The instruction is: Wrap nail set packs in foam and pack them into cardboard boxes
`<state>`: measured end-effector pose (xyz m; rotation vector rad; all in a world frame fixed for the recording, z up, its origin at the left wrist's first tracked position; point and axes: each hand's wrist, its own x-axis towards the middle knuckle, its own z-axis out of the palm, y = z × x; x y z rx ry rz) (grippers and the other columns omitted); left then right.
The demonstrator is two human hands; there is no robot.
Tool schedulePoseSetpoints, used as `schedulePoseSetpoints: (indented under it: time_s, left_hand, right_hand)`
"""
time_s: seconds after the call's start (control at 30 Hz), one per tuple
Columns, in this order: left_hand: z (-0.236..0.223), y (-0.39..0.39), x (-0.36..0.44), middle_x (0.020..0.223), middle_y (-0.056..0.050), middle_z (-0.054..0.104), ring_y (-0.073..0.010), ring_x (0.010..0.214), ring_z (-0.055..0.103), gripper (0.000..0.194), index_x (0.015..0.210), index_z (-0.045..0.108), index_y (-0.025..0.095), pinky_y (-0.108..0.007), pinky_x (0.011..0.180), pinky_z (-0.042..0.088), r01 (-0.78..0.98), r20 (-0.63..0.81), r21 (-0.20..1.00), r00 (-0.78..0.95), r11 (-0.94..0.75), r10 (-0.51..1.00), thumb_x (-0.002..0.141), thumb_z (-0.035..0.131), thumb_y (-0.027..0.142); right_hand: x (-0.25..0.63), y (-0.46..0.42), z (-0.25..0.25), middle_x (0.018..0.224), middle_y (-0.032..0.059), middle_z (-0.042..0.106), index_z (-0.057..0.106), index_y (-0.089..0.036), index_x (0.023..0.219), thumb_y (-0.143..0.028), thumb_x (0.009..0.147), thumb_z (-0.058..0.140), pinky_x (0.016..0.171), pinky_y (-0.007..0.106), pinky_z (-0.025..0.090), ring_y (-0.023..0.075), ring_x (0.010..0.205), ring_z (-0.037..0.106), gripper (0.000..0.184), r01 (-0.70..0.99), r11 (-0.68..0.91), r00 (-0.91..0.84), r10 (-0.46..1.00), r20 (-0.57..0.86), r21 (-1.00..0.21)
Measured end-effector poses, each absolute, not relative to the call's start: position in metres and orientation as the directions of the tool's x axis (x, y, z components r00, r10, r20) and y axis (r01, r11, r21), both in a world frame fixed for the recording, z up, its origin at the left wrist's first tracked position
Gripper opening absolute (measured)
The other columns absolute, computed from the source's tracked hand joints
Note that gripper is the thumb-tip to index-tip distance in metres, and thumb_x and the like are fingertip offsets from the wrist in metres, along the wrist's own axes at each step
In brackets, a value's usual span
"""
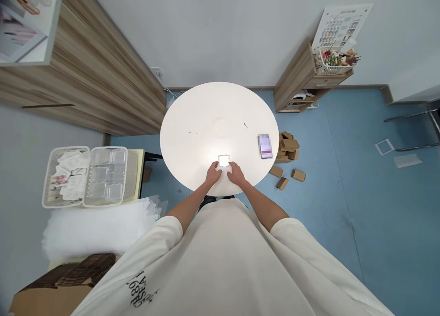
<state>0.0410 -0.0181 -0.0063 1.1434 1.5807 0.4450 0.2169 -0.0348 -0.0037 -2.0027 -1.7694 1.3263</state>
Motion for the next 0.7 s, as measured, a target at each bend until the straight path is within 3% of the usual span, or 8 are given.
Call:
schedulePoseSetpoints:
  time_s: [0.17, 0.33, 0.5, 0.7]
  left_hand:
    - [-0.008, -0.016, 0.046, 0.141, -0.012, 0.056, -0.0271, 0.131, 0.053, 0.062, 0.138, 0.051, 0.021, -0.04, 0.106, 0.046, 0.389, -0.516, 0.801, 0.064, 0.455, 0.854, 0.078, 0.06, 0.006]
    - [-0.007, -0.014, 0.041, 0.134, -0.014, 0.056, -0.023, 0.118, 0.06, 0.045, 0.132, 0.055, 0.019, -0.038, 0.102, 0.049, 0.389, -0.443, 0.827, 0.006, 0.406, 0.897, 0.088, 0.057, 0.01]
    - [-0.004, -0.005, 0.037, 0.123, -0.013, 0.059, -0.0214, 0.106, 0.064, 0.028, 0.122, 0.061, 0.019, -0.038, 0.097, 0.051, 0.412, -0.417, 0.822, -0.038, 0.394, 0.908, 0.094, 0.056, 0.018]
    - [-0.008, 0.006, 0.037, 0.123, -0.013, 0.06, -0.0194, 0.101, 0.065, 0.022, 0.115, 0.064, 0.019, -0.036, 0.096, 0.051, 0.405, -0.42, 0.818, -0.064, 0.408, 0.905, 0.095, 0.058, 0.022]
  right_hand:
    - [0.207, -0.032, -0.002, 0.149, 0.012, 0.047, 0.045, -0.02, 0.147, -0.02, 0.091, 0.05, 0.111, 0.04, 0.044, 0.0244, 0.132, 0.051, 0.056, 0.678, -0.32, -0.042, 0.882, -0.469, -0.662]
    - [0.204, -0.027, 0.004, 0.132, 0.0111, 0.056, 0.055, -0.022, 0.138, -0.027, 0.096, 0.048, 0.097, 0.036, 0.051, 0.0212, 0.112, 0.061, 0.042, 0.67, -0.307, 0.019, 0.918, -0.397, -0.676]
    - [0.203, -0.011, 0.015, 0.119, 0.0096, 0.063, 0.064, -0.021, 0.126, -0.029, 0.102, 0.044, 0.092, 0.031, 0.049, 0.0188, 0.103, 0.063, 0.032, 0.716, -0.278, 0.012, 0.922, -0.387, -0.641]
    - [0.204, 0.014, 0.024, 0.11, 0.0092, 0.066, 0.07, -0.022, 0.114, -0.025, 0.102, 0.045, 0.083, 0.027, 0.044, 0.0191, 0.099, 0.06, 0.028, 0.787, -0.243, -0.028, 0.904, -0.427, -0.567]
